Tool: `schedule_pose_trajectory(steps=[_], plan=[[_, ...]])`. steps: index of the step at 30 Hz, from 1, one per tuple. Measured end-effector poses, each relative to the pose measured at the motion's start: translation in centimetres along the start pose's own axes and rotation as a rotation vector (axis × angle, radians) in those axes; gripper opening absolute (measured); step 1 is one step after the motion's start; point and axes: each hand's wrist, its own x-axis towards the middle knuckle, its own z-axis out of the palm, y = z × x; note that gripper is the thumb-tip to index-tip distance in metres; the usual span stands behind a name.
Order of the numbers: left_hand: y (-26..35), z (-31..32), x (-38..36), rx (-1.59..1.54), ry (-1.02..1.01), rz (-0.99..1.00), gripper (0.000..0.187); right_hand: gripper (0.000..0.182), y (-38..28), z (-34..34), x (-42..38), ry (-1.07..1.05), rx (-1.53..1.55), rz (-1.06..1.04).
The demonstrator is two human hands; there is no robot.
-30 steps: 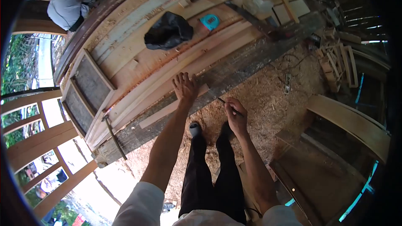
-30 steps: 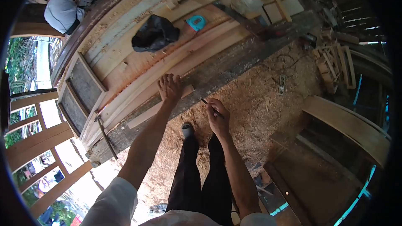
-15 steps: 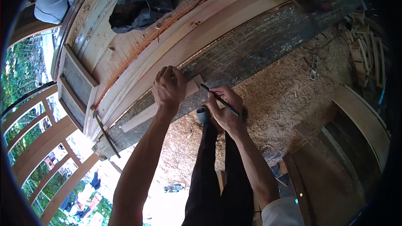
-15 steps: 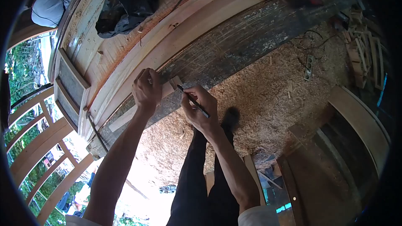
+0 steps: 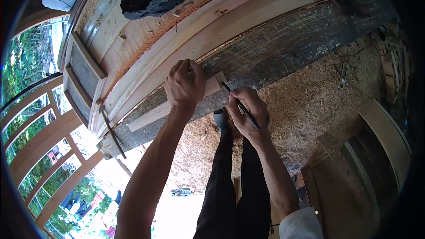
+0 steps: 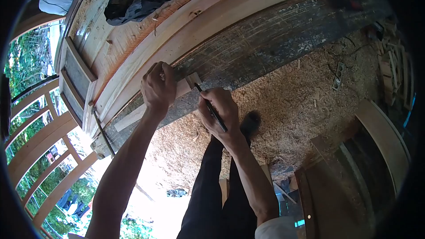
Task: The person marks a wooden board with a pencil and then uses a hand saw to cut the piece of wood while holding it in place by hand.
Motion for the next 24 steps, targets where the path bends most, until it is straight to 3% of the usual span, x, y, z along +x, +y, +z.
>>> schedule_pose_trajectory(steps=[10,21,24], plan=[[0.2,-0.1,0.0,-0.017,0.032,0.034,0.022,0.019,-0.1,-0.1,0.1,-0.011,-0.062,-0.011],[0.5,-0.2,-0.1,-0.006,0.003,-0.057,0.023,0.016,-0.7,0.1,0.8,-0.033,-0.051,-0.001],[-0.2,0.2,0.0,-0.009,0.003,0.024,0.023,0.015,-1.0,0.0,1.1,-0.058,-0.075,-0.023]])
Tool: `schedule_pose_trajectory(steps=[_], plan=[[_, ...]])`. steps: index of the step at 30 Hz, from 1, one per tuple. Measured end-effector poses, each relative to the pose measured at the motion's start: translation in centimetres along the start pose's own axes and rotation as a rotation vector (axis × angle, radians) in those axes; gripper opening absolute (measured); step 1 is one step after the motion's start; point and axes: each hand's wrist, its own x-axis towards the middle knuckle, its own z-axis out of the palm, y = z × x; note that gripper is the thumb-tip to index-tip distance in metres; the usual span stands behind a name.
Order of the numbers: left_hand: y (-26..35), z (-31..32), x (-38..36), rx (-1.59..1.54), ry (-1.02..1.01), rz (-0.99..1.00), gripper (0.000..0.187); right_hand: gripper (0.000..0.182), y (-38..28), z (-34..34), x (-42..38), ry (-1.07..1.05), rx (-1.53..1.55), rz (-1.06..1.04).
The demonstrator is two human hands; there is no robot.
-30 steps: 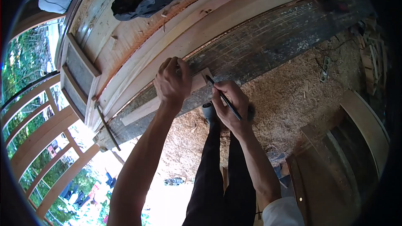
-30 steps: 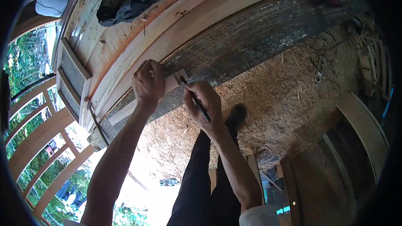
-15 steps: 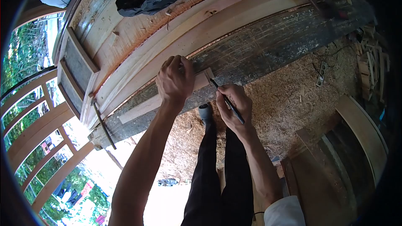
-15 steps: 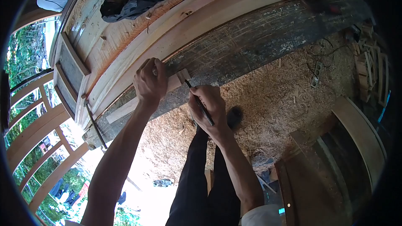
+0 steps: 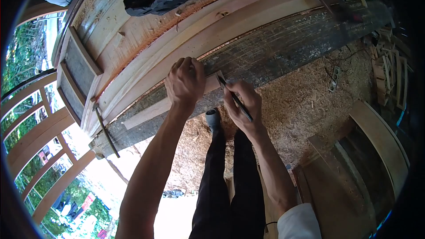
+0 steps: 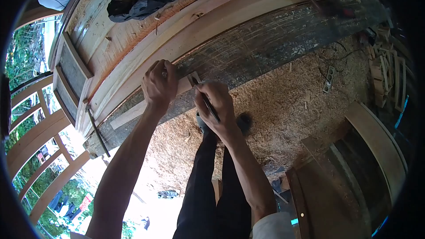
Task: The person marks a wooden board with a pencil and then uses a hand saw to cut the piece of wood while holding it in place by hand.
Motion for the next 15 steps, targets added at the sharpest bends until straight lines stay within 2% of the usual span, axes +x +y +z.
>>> schedule_pose_trajectory(steps=[4,8,12,14,15], plan=[[0.7,-0.4,-0.1,-0.016,0.04,-0.027,0.023,0.014,-0.4,0.0,-0.9,0.051,-0.029,0.021],[0.6,-0.5,-0.1,-0.024,0.009,-0.068,0.023,0.011,0.8,0.2,1.2,-0.069,-0.036,-0.012],[0.7,-0.8,0.0,-0.014,0.007,-0.068,0.026,0.012,-1.4,-1.9,-3.4,-0.062,-0.021,0.082],[0.7,-1.1,-0.1,-0.031,-0.008,-0.078,0.024,0.008,-2.2,-2.9,-5.6,-0.249,-0.159,0.155],[0.7,-1.0,0.0,-0.044,-0.025,-0.087,0.023,0.008,-2.1,-3.1,-6.1,-0.25,-0.167,0.144]])
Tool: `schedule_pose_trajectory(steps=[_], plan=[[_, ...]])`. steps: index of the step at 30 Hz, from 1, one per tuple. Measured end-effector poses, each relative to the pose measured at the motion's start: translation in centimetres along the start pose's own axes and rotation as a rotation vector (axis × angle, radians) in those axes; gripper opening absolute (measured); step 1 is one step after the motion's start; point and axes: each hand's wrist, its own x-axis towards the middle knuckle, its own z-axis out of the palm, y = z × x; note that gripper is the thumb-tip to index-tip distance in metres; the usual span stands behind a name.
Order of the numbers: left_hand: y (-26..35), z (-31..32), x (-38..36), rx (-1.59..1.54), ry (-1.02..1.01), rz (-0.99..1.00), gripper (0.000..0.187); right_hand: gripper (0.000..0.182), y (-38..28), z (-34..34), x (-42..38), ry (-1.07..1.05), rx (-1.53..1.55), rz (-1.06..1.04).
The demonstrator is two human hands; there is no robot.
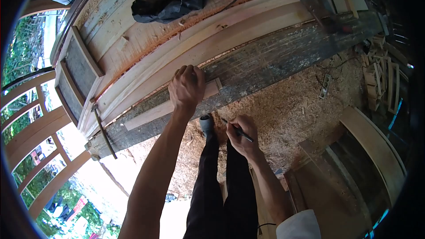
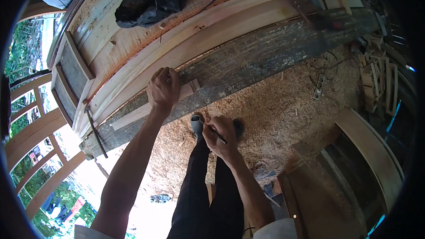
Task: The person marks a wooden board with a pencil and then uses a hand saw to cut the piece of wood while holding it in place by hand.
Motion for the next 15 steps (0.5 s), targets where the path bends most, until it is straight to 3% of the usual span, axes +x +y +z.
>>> schedule_pose_trajectory(steps=[3,5,6,7,9,10,14,15], plan=[[-0.5,0.4,-0.2,-0.043,0.112,0.087,0.02,0.009,1.1,0.6,-0.2,0.14,0.072,0.107],[-0.6,0.3,0.0,-0.033,0.11,0.113,0.019,0.015,1.7,0.3,0.7,0.205,0.254,0.424],[-0.7,0.2,0.0,-0.019,0.092,0.133,0.019,0.016,0.8,-1.0,2.1,0.171,0.526,0.615],[-0.8,0.2,0.0,-0.018,0.113,0.132,0.019,0.016,0.6,-1.7,3.3,0.164,0.525,0.595],[-0.7,0.4,-0.1,-0.063,0.131,0.14,0.017,0.021,-0.1,-2.7,5.7,0.053,0.212,0.584],[-0.6,0.1,-0.1,-0.068,0.105,0.133,0.016,0.023,-1.8,-3.3,7.2,0.028,0.079,0.433],[-0.9,0.1,-0.2,-0.1,0.073,0.091,0.013,0.033,-5.6,-3.0,11.4,-0.223,-0.005,0.306],[-1.2,0.2,-0.2,-0.106,0.082,0.083,0.013,0.037,-5.2,-2.0,11.8,-0.176,-0.1,0.083]])
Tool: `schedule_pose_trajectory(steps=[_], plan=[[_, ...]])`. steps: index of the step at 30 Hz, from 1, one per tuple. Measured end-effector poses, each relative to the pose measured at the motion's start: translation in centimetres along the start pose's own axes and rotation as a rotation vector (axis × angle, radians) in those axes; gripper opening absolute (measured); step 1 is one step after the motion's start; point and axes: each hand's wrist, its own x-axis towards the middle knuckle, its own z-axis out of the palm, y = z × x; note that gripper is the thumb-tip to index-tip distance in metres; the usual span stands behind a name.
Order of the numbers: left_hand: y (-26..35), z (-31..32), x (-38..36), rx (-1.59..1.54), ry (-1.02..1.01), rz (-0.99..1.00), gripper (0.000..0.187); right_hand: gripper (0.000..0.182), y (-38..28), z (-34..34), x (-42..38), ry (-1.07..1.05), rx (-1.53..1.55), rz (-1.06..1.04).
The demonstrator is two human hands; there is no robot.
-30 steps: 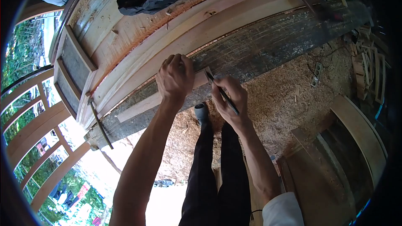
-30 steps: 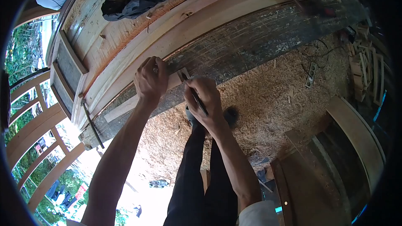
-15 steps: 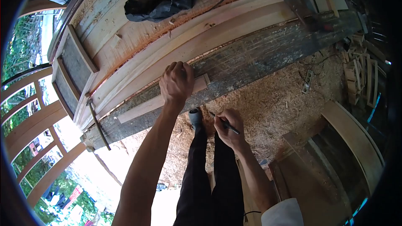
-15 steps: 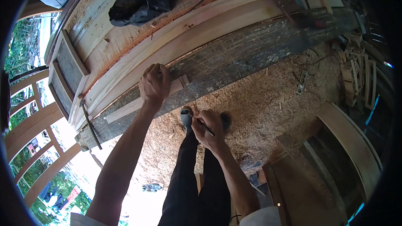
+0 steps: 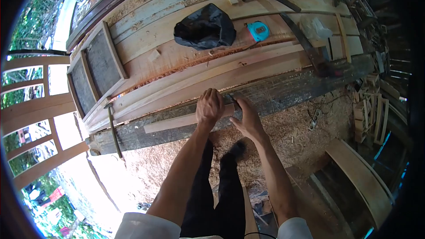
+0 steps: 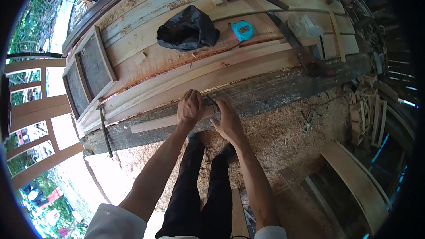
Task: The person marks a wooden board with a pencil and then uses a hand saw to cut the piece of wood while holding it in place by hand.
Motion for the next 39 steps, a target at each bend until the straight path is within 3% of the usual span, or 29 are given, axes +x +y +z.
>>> schedule_pose_trajectory(steps=[1,2,4,7,9,11,13,15,16,18,20,22,24,27,28,31,36,39], plan=[[-0.7,0.6,-0.2,0.014,0.002,0.043,0.013,0.042,0.2,0.8,0.6,0.065,-0.112,-0.214],[-1.3,1.1,-0.2,0.029,0.006,0.088,0.013,0.042,0.3,1.1,1.0,0.061,-0.122,-0.227],[-1.9,1.9,-0.7,0.051,0.013,0.1,0.01,0.047,0.4,1.5,1.1,-0.157,-0.146,0.042],[-2.6,0.5,-0.9,0.055,0.141,0.199,0.013,0.048,0.5,1.9,0.8,-0.152,-0.225,0.039],[-3.6,-1.4,-0.6,-0.485,-0.011,-0.083,0.027,0.046,0.2,2.3,0.8,-0.132,-0.239,0.031],[-5.8,-7.1,-1.5,-0.203,-0.179,0.136,0.036,0.044,0.3,2.6,0.4,-0.153,-0.257,0.042],[-9.1,-11.6,-3.6,-0.067,-0.192,0.241,0.048,0.042,0.1,2.6,0.6,-0.124,-0.41,-0.119],[-13.3,-14.0,-6.9,0.118,-0.377,0.234,0.046,0.041,-1.0,2.2,0.9,-0.175,-0.422,-0.124],[-15.2,-13.8,-8.0,0.122,-0.369,0.22,0.046,0.041,-1.6,2.2,1.2,-0.21,-0.428,-0.12],[-17.5,-13.8,-8.3,0.154,-0.549,0.264,0.044,0.039,-2.8,2.4,2.4,-0.234,-0.454,-0.139],[-17.6,-15.1,-7.4,0.093,-0.526,0.213,0.041,0.037,-4.0,2.3,3.2,-0.284,-0.521,-0.122],[-18.4,-16.5,-5.4,0.079,-0.35,0.219,0.039,0.036,-6.8,2.3,5.7,-0.253,-0.531,-0.16],[-20.0,-17.6,-2.1,0.098,-0.433,0.091,0.041,0.035,-8.4,3.3,9.6,-0.187,-0.519,-0.219],[-25.0,-17.2,3.7,0.066,-0.192,0.165,0.039,0.035,-11.3,5.5,15.9,-0.079,-0.507,-0.348],[-26.6,-17.0,6.1,0.063,-0.146,0.187,0.038,0.036,-10.7,6.5,17.9,-0.097,-0.532,-0.292],[-28.3,-18.3,11.2,0.185,-0.183,0.207,0.04,0.04,-8.2,9.3,21.6,-0.125,-0.587,-0.218],[-28.9,-17.9,12.5,0.231,-0.214,0.19,0.051,0.049,-6.0,11.8,21.8,-0.136,-0.645,-0.139],[-27.5,-17.8,12.1,0.206,-0.172,0.18,0.057,0.049,-6.1,11.9,19.8,0.017,-0.477,-0.26]])
